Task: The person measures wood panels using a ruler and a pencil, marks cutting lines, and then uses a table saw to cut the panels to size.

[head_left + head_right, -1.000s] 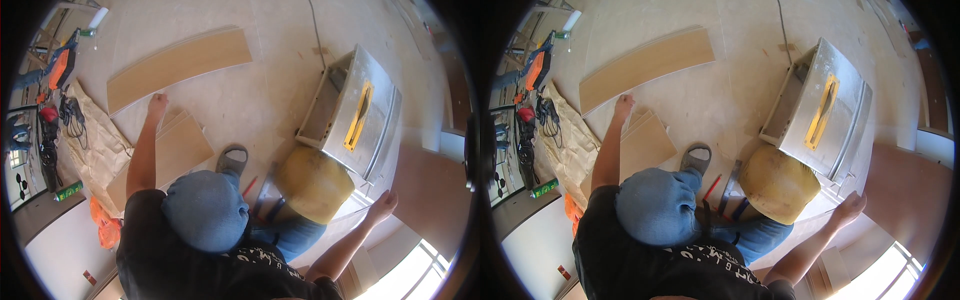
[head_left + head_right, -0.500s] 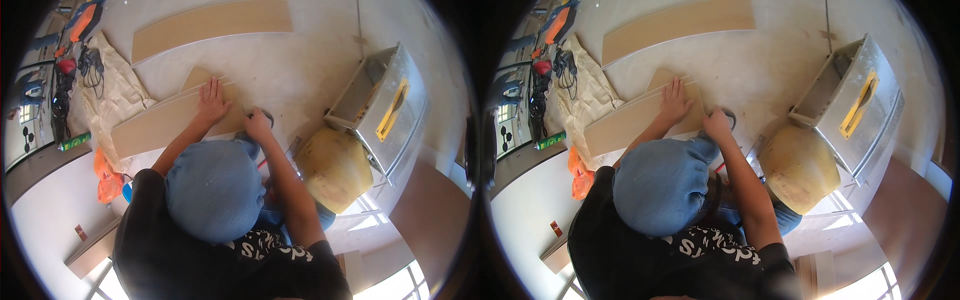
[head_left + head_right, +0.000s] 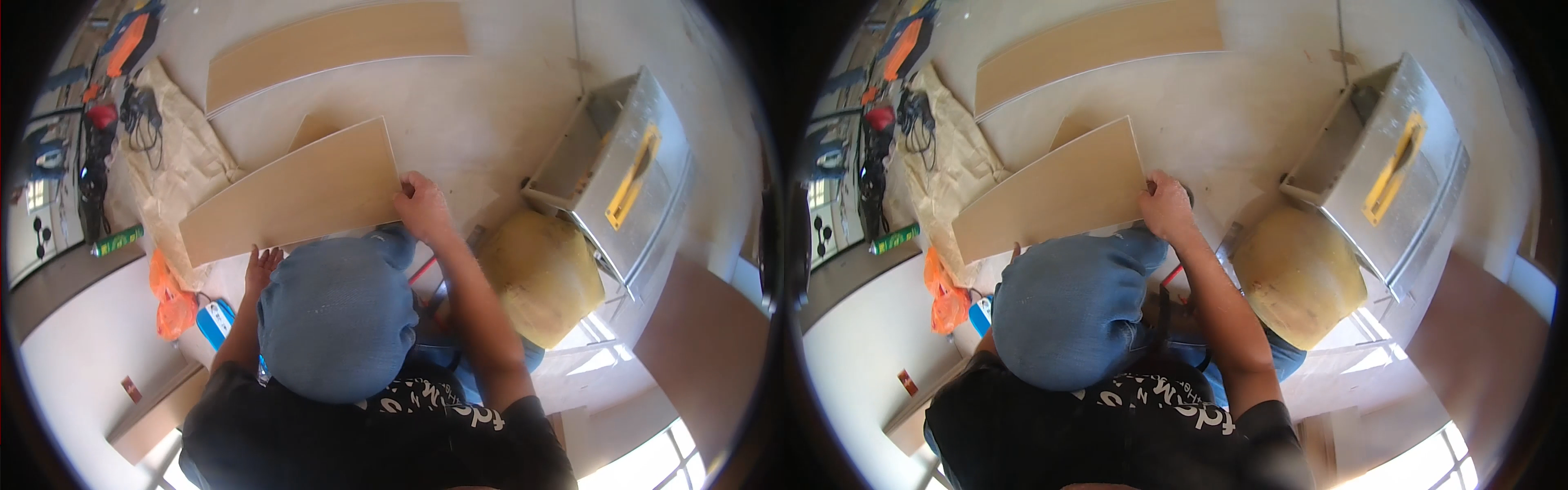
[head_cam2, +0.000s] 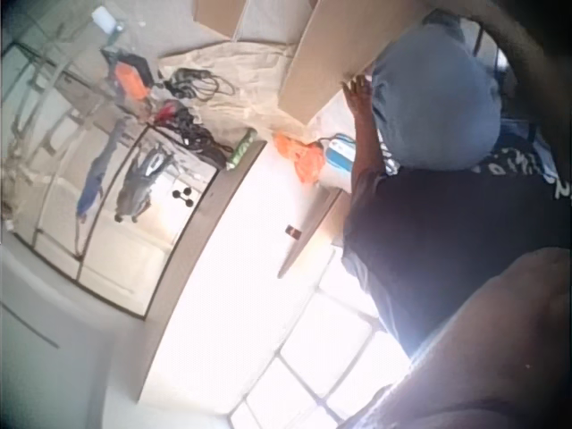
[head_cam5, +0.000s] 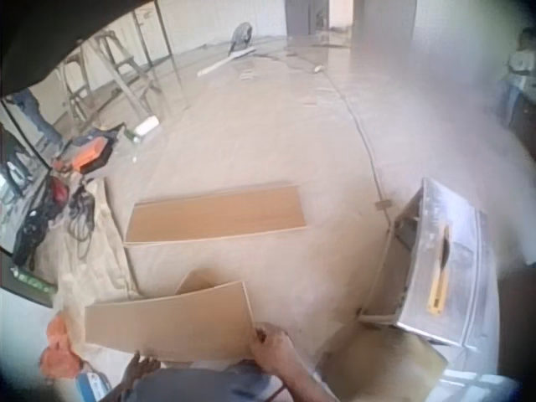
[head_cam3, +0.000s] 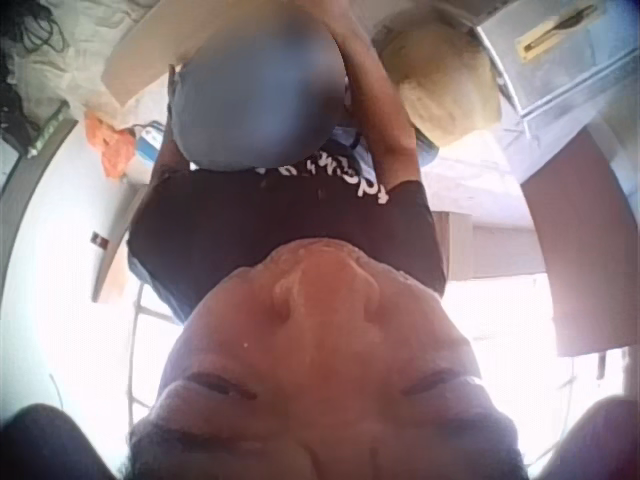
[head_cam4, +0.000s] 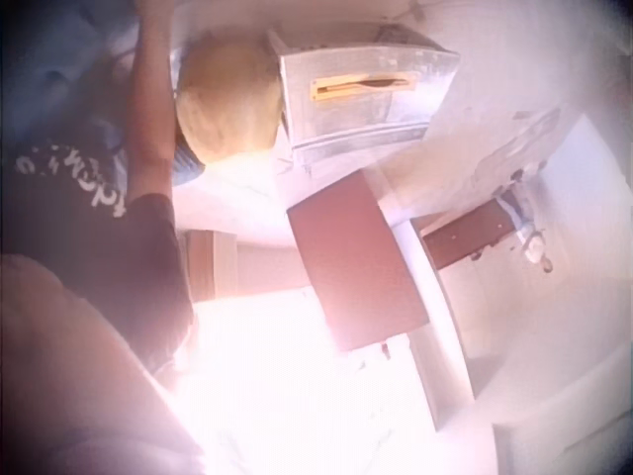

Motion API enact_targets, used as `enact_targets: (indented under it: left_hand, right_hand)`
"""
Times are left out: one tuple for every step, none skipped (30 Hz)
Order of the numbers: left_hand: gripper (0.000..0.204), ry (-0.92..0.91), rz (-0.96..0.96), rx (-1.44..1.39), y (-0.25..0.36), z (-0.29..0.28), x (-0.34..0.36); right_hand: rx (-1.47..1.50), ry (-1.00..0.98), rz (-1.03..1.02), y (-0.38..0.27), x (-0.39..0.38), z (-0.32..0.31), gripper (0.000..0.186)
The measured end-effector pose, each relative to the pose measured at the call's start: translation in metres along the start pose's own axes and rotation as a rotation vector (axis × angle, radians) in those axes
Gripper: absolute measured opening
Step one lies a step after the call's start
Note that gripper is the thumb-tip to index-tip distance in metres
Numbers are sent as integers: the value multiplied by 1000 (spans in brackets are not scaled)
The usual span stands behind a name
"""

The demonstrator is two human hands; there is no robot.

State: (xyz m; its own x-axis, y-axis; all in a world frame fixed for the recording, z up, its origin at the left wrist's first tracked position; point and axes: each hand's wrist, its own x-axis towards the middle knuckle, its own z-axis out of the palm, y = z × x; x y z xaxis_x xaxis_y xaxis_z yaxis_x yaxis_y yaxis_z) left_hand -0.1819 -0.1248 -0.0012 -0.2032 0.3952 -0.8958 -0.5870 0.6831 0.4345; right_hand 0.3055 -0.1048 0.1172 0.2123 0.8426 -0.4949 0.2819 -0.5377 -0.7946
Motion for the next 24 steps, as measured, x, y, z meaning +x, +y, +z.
enact_targets:
  left_hand:
    - [69, -23, -10, 19, -3, 12, 0]
    - [64, -214, 59, -78, -4, 32, 3]
    - [59, -407, 119, -176, -4, 49, 5]
    - [59, -453, 92, -149, -2, 65, 10]
    - [56, -424, 111, -139, 7, 77, 11]
    - [53, -409, 126, -129, 16, 94, 16]
    - [51, -391, 153, -123, 31, 107, 22]
    - [48, -366, 181, -115, 46, 126, 26]
    - [45, -455, 214, -108, 44, 162, 25]
    - [42, -546, 247, -100, 44, 202, 19]
    - [39, -749, 297, -109, 40, 255, -9]
    - [40, -820, 306, -61, 50, 297, -32]
    - [41, -882, 327, -15, 62, 334, -53]
    - [37, -906, 339, 37, 68, 374, -68]
    - [33, -931, 350, 86, 72, 412, -79]
    - [29, -941, 284, 131, 75, 448, -83]
    - [26, -950, 214, 179, 81, 482, -81]
    - [23, -977, 146, 195, 92, 521, -71]
    - [21, -1004, 66, 214, 91, 562, -61]
    - [21, -1009, 94, 234, 63, 599, -68]
    - [21, -1010, 129, 251, 37, 631, -79]
    - [22, -1035, 103, 264, 27, 659, -82]
    - [22, -1059, 79, 279, 19, 683, -84]
    - [22, -1061, 82, 287, 8, 700, -82]
  right_hand:
    - [77, -1, -18, -13, -8, -18, 27]
    - [82, 42, -14, -23, -14, -35, 27]
    - [93, 39, -86, -32, -20, -51, 27]
    - [96, 51, -156, -34, -25, -67, 28]
    - [97, 113, -144, -35, -28, -78, 28]
    - [-18, 189, -192, -39, -28, -88, 31]
    - [-132, 256, -240, -44, -28, -96, 35]
    - [-422, 507, -363, -55, -35, -106, 40]
    - [-738, 744, -453, -62, -44, -115, 46]
    - [-757, 790, -408, -63, -49, -123, 46]
    - [-830, 718, -559, -59, -51, -129, 48]
    - [-884, 629, -729, -61, -55, -134, 51]
    - [-879, 652, -721, -66, -49, -143, 51]
    - [-973, 758, -703, -70, -36, -163, 48]
    - [-1071, 863, -682, -74, -23, -186, 46]
    - [-1097, 933, -657, -76, -9, -208, 45]
    - [-1101, 966, -582, -79, 0, -226, 44]
    - [-1086, 998, -531, -84, 12, -242, 42]
    - [-1088, 1015, -526, -83, 23, -260, 42]
    - [-1080, 1052, -396, -69, 35, -278, 41]
    - [-1065, 1085, -275, -58, 45, -292, 39]
    - [-1066, 1094, -274, -50, 56, -302, 39]
    - [-1029, 1122, -225, -41, 63, -312, 38]
    - [-987, 1146, -173, -33, 68, -317, 36]
